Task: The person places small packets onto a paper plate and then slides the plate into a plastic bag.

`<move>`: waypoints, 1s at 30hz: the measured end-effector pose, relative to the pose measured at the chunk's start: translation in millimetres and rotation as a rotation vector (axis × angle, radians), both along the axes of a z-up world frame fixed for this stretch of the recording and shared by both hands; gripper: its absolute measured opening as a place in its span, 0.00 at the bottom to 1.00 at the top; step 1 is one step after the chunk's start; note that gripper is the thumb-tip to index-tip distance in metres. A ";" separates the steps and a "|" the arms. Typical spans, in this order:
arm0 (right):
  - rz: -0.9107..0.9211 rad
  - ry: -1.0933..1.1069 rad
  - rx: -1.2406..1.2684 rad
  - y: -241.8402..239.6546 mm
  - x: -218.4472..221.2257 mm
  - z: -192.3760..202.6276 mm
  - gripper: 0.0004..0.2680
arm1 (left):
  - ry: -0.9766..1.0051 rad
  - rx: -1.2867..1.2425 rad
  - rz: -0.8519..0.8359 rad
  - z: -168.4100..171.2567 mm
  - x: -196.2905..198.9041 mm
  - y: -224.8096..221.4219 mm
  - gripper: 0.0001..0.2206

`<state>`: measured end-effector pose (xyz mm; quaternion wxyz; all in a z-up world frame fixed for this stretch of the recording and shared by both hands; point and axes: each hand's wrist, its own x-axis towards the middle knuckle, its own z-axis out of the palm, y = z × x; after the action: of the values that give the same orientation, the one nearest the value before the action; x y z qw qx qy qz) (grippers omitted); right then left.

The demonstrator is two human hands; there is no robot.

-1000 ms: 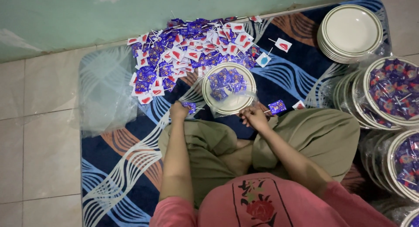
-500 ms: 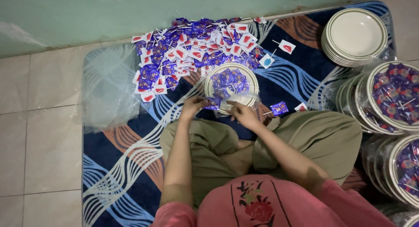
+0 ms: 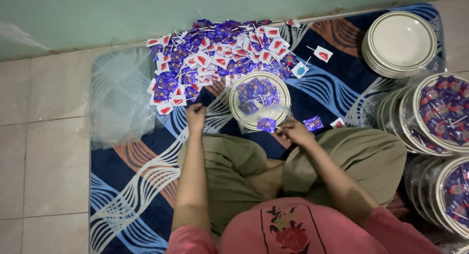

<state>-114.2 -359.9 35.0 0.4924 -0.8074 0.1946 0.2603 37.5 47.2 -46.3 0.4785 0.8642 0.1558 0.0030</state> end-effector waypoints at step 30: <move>0.132 -0.356 -0.314 63.9 18.4 15.8 0.08 | 0.176 0.916 -0.264 44.4 -1.6 -12.2 0.16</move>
<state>-95.8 -296.0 50.9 0.3693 -0.9182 0.0896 0.1118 35.9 35.0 -1.9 0.0301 0.9953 0.0673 -0.0624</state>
